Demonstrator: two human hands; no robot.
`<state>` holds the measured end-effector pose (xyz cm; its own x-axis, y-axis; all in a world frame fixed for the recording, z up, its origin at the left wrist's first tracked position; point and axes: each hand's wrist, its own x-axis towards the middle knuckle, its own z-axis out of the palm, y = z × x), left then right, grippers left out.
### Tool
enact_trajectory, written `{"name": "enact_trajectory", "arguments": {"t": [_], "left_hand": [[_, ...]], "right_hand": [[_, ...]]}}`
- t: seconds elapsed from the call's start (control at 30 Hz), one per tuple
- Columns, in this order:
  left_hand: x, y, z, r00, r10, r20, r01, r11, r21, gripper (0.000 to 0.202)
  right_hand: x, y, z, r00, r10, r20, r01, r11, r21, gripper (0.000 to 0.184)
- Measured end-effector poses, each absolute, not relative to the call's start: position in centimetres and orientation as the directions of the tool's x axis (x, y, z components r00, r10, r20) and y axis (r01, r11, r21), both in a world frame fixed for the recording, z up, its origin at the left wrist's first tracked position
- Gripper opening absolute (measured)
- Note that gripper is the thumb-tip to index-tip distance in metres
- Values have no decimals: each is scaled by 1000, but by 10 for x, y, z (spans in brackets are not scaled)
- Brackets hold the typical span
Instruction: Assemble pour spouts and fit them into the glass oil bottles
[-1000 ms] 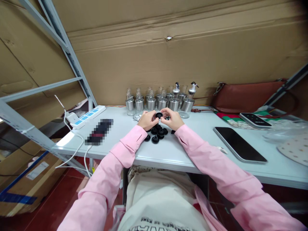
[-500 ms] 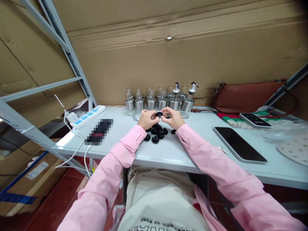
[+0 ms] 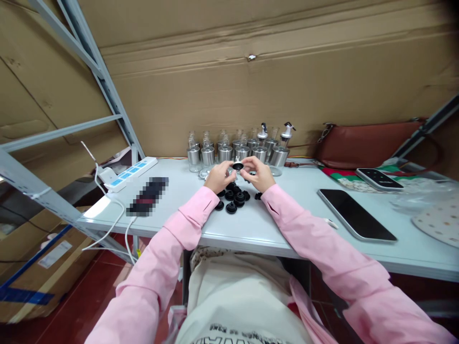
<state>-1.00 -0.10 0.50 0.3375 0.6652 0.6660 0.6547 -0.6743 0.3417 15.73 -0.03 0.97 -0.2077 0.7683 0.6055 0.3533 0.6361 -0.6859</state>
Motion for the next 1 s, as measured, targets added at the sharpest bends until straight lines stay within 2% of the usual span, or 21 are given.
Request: {"name": "enact_trajectory", "arguments": {"t": [0.07,0.17,0.33,0.43,0.5,0.6,0.67,0.77,0.87,1.0], "left_hand": [[-10,0,2,347,603,718,580,-740,341,32],[-10,0,0,392,544,742,522,-795,308,36],[-11,0,1,432,559,708,554,-783,281,32],[-11,-1,4,435,574,694,617,-751,235,28],[-11,-1,6,418,594,687,663,-717,216,25],[-11,-2,8,393,621,679,716,-669,197,23],[-11,-2,9,389,636,666,738,-648,188,23],[-10,-3,9,392,658,642,760,-625,177,22],[-10,-4,10,401,684,610,776,-607,170,22],[-9,-6,13,411,713,568,794,-586,162,22]], "right_hand": [[159,2,9,-190,760,621,328,645,-690,26],[161,5,7,-184,754,631,338,651,-680,25],[161,3,10,-220,752,621,392,651,-650,22],[170,8,17,-260,735,626,503,656,-562,23],[182,15,21,-234,758,609,641,592,-490,20],[201,26,22,-139,856,498,822,380,-424,18],[206,30,18,-124,910,396,883,283,-374,19],[204,31,11,-156,942,295,927,244,-287,19],[202,29,9,-163,949,271,953,223,-206,18],[212,31,14,-117,975,189,971,152,-184,19]]}}
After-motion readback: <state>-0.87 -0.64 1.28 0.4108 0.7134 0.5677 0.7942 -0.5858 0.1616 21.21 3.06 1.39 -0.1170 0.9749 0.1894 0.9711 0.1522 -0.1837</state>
